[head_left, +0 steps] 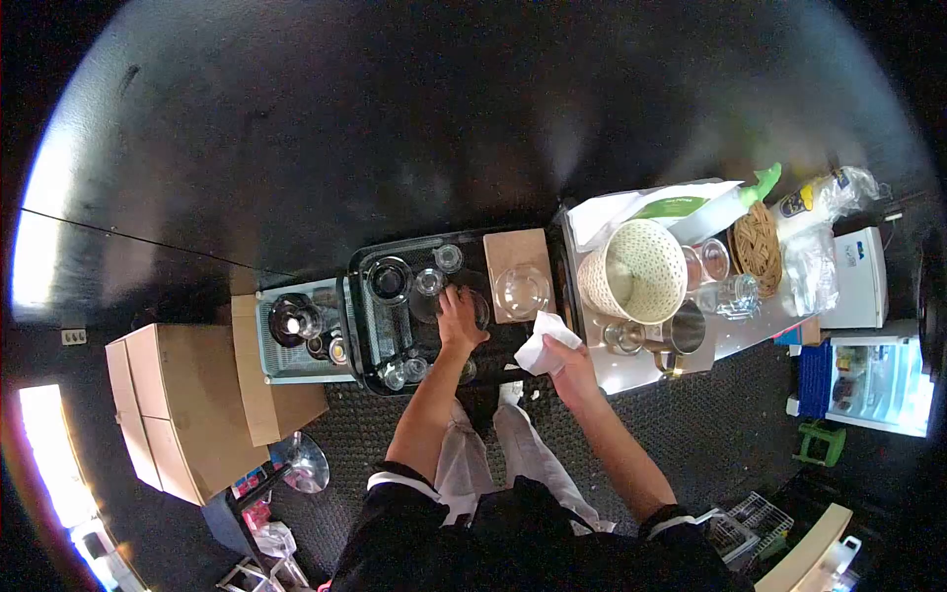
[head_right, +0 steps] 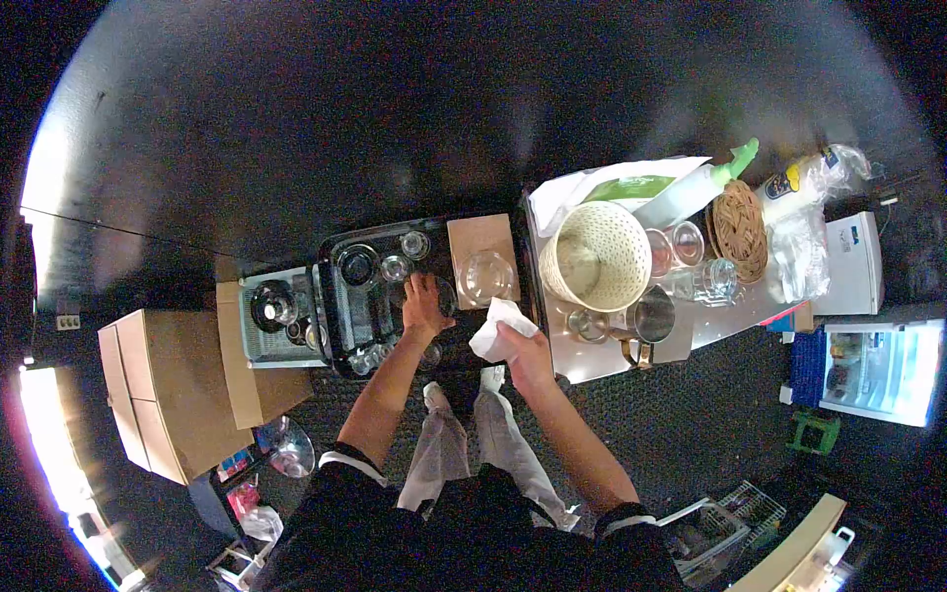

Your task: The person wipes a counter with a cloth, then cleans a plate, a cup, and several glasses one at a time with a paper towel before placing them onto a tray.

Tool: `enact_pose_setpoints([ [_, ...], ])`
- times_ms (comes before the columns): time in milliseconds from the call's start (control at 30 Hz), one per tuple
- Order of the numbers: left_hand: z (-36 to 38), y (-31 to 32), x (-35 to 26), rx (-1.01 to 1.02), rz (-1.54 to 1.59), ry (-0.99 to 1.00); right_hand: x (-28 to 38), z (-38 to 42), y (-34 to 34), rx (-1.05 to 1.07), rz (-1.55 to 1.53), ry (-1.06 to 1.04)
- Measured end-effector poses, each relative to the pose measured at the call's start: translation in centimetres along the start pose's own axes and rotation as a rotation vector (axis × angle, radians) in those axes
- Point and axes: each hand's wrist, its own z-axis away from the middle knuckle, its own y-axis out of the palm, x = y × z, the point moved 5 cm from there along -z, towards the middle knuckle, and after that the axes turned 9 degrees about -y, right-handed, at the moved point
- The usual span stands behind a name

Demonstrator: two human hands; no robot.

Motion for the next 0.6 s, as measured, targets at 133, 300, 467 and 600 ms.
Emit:
enact_pose_setpoints([
  [133, 0.6, -1.4, 0.6, 0.008, 0.092, 0.035, -0.6, 0.1, -0.5, -0.049, 0.007, -0.004],
  [300, 2.6, -4.2, 1.2, -0.05, 0.191, 0.093, -1.3, 1.0, 0.0, -0.021, -0.025, -0.018],
  [467, 5.9, -8.0, 2.3, 0.419, 1.136, 0.033, -0.9, 1.6, 1.3, -0.005, 0.15, -0.163],
  [600, 10.6, -10.3, 0.0, 1.006, 2.081, 0.078, 1.7, 3.1, 7.2, 0.1, 0.483, -0.492],
])
